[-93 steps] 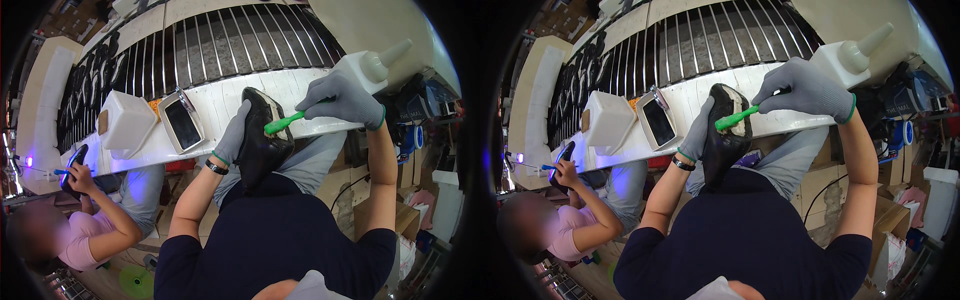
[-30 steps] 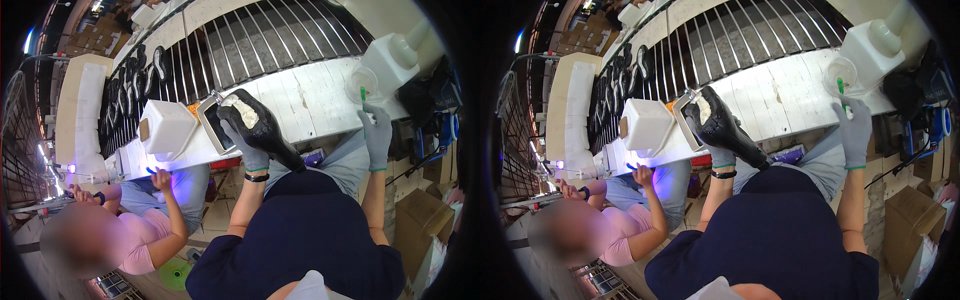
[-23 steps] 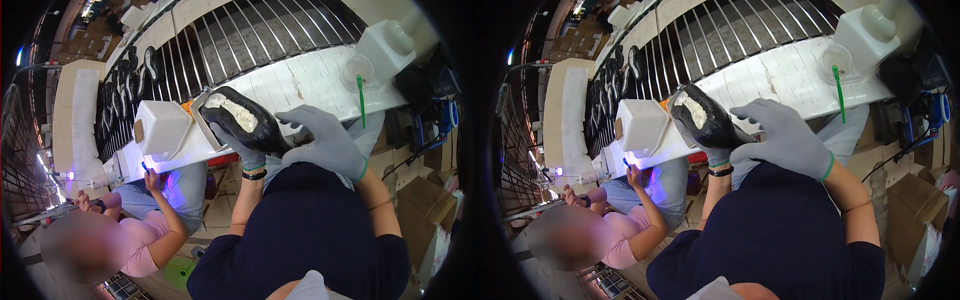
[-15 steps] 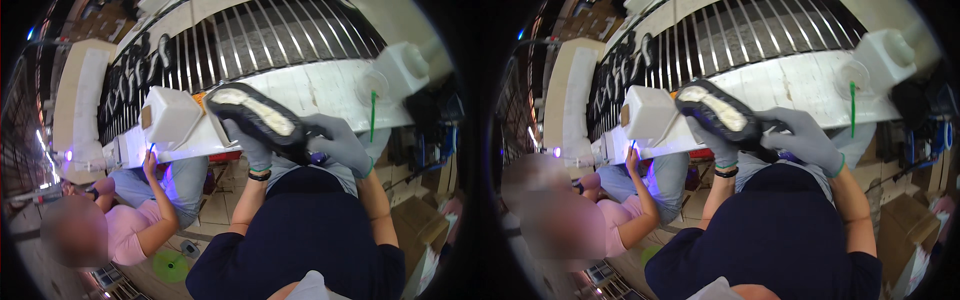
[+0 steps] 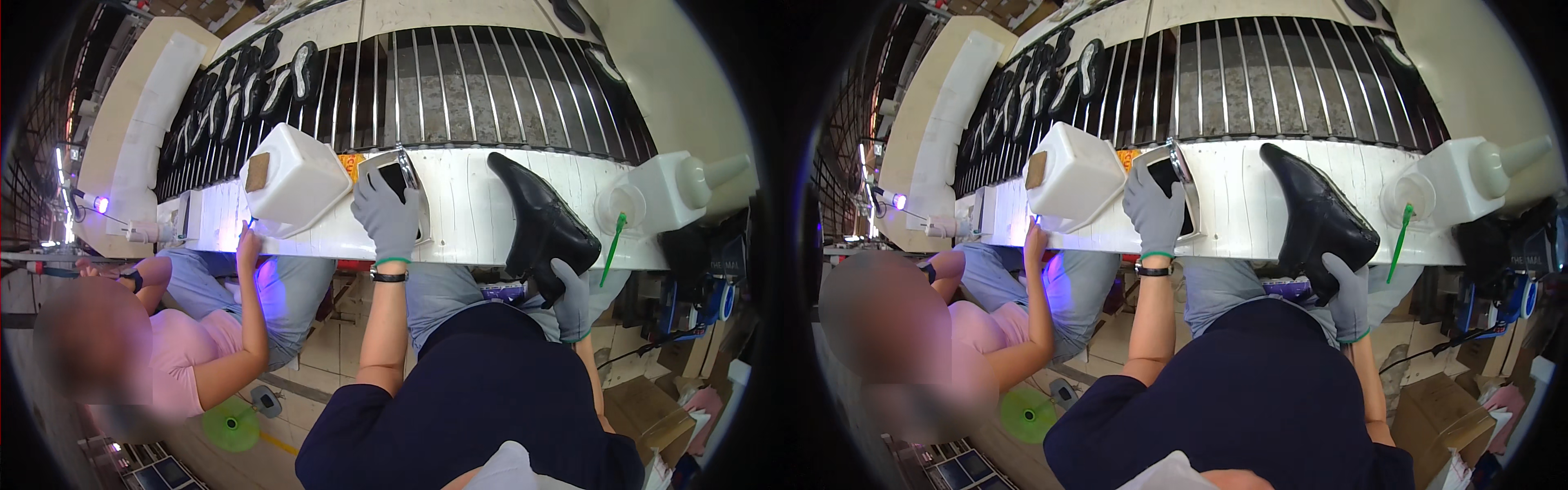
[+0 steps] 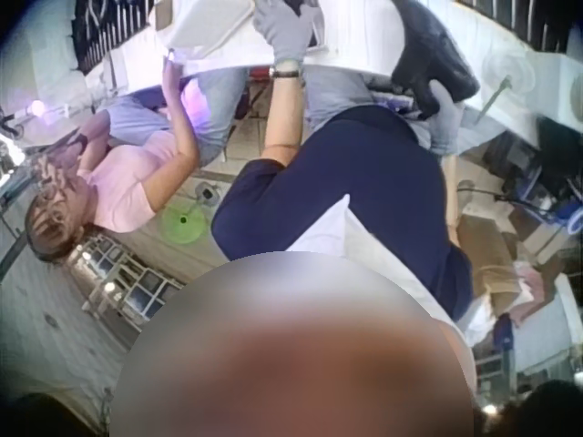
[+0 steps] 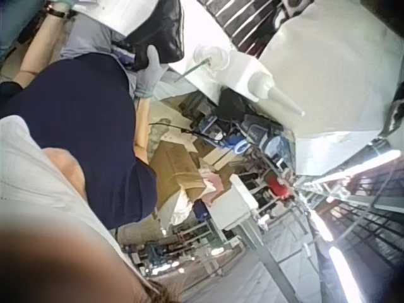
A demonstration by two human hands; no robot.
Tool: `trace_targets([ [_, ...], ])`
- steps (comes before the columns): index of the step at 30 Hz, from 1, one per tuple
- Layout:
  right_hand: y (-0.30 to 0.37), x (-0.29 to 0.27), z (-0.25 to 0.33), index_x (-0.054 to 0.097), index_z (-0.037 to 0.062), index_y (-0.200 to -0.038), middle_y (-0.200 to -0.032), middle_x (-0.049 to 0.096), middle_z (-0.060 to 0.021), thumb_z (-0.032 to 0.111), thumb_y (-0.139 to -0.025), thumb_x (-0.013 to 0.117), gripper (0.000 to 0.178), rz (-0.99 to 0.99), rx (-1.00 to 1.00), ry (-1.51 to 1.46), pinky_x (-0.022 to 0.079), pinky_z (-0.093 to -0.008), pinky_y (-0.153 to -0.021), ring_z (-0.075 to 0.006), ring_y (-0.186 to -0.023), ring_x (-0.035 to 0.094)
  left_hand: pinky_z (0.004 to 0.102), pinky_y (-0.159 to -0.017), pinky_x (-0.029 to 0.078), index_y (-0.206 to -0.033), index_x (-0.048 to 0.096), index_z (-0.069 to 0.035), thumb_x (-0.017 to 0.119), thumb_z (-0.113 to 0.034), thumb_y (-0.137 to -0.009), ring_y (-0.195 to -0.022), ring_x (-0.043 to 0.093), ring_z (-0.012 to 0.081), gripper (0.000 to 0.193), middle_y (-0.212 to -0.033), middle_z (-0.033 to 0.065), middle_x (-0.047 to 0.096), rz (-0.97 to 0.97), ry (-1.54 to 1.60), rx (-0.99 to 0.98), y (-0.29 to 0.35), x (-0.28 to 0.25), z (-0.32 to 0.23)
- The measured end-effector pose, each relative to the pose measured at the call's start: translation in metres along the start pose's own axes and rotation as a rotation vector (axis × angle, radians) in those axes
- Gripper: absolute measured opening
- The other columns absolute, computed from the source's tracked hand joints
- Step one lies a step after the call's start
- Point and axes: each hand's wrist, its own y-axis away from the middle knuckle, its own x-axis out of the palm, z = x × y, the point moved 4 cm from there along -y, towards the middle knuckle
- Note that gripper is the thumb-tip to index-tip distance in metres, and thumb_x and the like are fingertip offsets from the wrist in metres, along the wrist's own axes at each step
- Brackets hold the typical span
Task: Applying adhesive to the bottom edges of black boots using a brush and solvent at a manufacturing station.
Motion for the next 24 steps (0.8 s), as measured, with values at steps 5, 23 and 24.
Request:
trace_targets([
  [5, -0.018, 0.006, 0.002, 0.052, -0.0035, -0.124, -0.110, 0.063, -0.0119, 0.001, -0.081, 0.060, 0.044, -0.027, 0.015, 0.045, 0.055, -0.0300, -0.080, -0.0202, -0.093, 0.065, 0.0509, -0.091, 0.040, -0.144, 0.024, 0.004, 0.073, -0.039, -0.070, -0.118, 0.042, 0.0406, 0.098, -0.145, 0.0236, 0.031, 0.108, -0.135, -0.104, -0.005, 0.035, 0.008],
  [23, -0.192, 0.208, 0.008, 0.056, -0.0008, -0.118, -0.108, 0.065, -0.0115, 0.004, -0.086, 0.061, 0.033, 0.339, 0.061, 0.085, 0.055, -0.0299, -0.081, -0.0203, -0.094, 0.066, 0.0466, -0.087, 0.038, -0.146, 0.031, -0.007, 0.071, -0.035, -0.071, -0.118, 0.041, 0.0357, 0.090, -0.141, 0.0143, 0.039, 0.189, -0.095, -0.194, -0.020, 0.030, 0.007],
  [24, -0.205, 0.224, 0.004, 0.057, 0.0015, -0.118, -0.111, 0.065, -0.0117, 0.002, -0.087, 0.059, 0.031, 0.337, 0.106, 0.049, 0.055, -0.0314, -0.087, -0.0211, -0.099, 0.065, 0.0466, -0.087, 0.038, -0.146, 0.031, -0.007, 0.071, -0.035, -0.071, -0.118, 0.041, 0.0357, 0.090, -0.141, 0.0143, 0.039, 0.197, -0.077, -0.200, -0.021, 0.030, 0.007],
])
